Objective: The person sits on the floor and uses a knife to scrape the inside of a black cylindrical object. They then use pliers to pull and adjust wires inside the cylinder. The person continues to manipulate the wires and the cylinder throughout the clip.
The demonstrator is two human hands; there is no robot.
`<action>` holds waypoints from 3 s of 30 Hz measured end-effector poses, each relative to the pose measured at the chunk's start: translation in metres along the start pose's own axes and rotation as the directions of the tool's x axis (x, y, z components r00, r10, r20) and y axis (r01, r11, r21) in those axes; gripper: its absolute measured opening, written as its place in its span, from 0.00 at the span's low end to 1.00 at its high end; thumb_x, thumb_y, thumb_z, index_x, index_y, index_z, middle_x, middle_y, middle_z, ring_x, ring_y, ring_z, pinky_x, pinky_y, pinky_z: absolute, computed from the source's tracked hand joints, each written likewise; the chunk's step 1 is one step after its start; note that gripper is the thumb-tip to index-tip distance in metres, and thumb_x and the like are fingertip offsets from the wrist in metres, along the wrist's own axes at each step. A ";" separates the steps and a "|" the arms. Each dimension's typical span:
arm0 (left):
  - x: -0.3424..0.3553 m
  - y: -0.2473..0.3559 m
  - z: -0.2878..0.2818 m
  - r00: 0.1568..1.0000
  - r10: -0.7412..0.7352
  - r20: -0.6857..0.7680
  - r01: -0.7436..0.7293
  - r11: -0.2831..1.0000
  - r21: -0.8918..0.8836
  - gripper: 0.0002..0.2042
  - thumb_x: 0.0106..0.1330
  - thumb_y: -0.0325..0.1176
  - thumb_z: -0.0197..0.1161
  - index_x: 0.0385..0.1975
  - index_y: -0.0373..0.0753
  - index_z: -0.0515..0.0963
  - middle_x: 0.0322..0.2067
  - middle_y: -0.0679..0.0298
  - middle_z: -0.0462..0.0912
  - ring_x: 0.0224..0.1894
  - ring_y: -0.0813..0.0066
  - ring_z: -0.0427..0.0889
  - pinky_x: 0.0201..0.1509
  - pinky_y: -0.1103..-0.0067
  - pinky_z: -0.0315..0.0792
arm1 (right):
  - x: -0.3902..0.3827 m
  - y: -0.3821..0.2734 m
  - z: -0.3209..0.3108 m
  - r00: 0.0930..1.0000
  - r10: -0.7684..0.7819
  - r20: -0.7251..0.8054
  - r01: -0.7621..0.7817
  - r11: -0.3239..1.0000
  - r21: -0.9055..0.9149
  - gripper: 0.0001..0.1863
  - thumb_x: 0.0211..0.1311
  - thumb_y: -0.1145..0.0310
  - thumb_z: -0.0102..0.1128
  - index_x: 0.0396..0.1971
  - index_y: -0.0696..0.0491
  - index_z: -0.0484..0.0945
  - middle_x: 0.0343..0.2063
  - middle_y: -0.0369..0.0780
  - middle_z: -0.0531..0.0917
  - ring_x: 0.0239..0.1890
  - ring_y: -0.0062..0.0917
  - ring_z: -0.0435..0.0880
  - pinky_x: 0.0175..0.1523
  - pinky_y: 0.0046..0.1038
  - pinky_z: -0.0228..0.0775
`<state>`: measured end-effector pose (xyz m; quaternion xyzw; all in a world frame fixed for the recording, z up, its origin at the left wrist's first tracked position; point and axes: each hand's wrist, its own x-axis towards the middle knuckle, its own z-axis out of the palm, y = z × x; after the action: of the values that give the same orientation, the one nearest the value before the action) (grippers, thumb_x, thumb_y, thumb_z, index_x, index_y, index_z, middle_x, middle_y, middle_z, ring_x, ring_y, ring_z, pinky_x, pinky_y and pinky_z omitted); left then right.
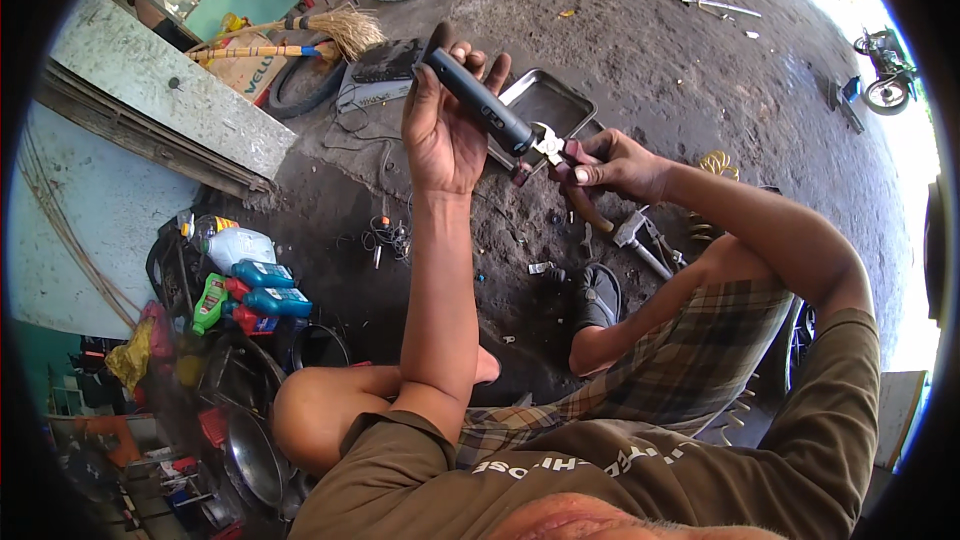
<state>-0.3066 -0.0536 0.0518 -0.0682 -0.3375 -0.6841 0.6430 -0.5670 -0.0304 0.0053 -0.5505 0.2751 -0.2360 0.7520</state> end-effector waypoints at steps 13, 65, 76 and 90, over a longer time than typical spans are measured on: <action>-0.001 0.029 -0.087 0.813 -0.058 -0.580 -0.291 0.822 -0.490 0.19 0.86 0.43 0.48 0.50 0.29 0.73 0.40 0.53 0.82 0.44 0.63 0.86 0.63 0.61 0.86 | 0.003 -0.031 0.027 0.987 0.155 -0.037 -0.152 0.986 0.064 0.26 0.74 0.55 0.69 0.53 0.66 0.79 0.35 0.43 0.90 0.31 0.26 0.92 0.35 0.29 0.88; -0.016 0.048 -0.080 0.803 -0.277 -0.528 -0.072 0.834 -0.547 0.28 0.74 0.55 0.67 0.42 0.30 0.70 0.34 0.57 0.76 0.36 0.70 0.85 0.43 0.78 0.89 | 0.003 -0.042 0.056 0.995 0.021 0.100 -0.001 0.982 -0.189 0.38 0.68 0.65 0.67 0.73 0.61 0.63 0.53 0.41 0.82 0.54 0.24 0.82 0.60 0.32 0.76; -0.012 0.031 -0.031 0.729 0.335 -0.597 -0.193 0.937 0.291 0.20 0.81 0.58 0.54 0.45 0.45 0.73 0.35 0.71 0.76 0.32 0.82 0.78 0.39 0.81 0.79 | 0.001 -0.046 0.081 0.999 0.046 -0.028 -0.051 0.981 -0.190 0.34 0.70 0.63 0.64 0.72 0.57 0.64 0.49 0.37 0.79 0.50 0.20 0.79 0.53 0.30 0.76; -0.010 0.020 -0.003 0.747 0.480 -0.460 -0.175 0.809 0.560 0.20 0.82 0.59 0.52 0.54 0.48 0.71 0.35 0.72 0.75 0.32 0.82 0.73 0.39 0.77 0.72 | 0.008 -0.042 0.083 0.995 -0.066 -0.072 0.032 0.918 -0.395 0.28 0.70 0.63 0.67 0.64 0.59 0.68 0.32 0.36 0.81 0.27 0.19 0.78 0.33 0.26 0.72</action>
<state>-0.2856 -0.0458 0.0521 0.2465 -0.2657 -0.4359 0.8238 -0.5077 0.0108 0.0646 -0.6866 0.3343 -0.2176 0.6079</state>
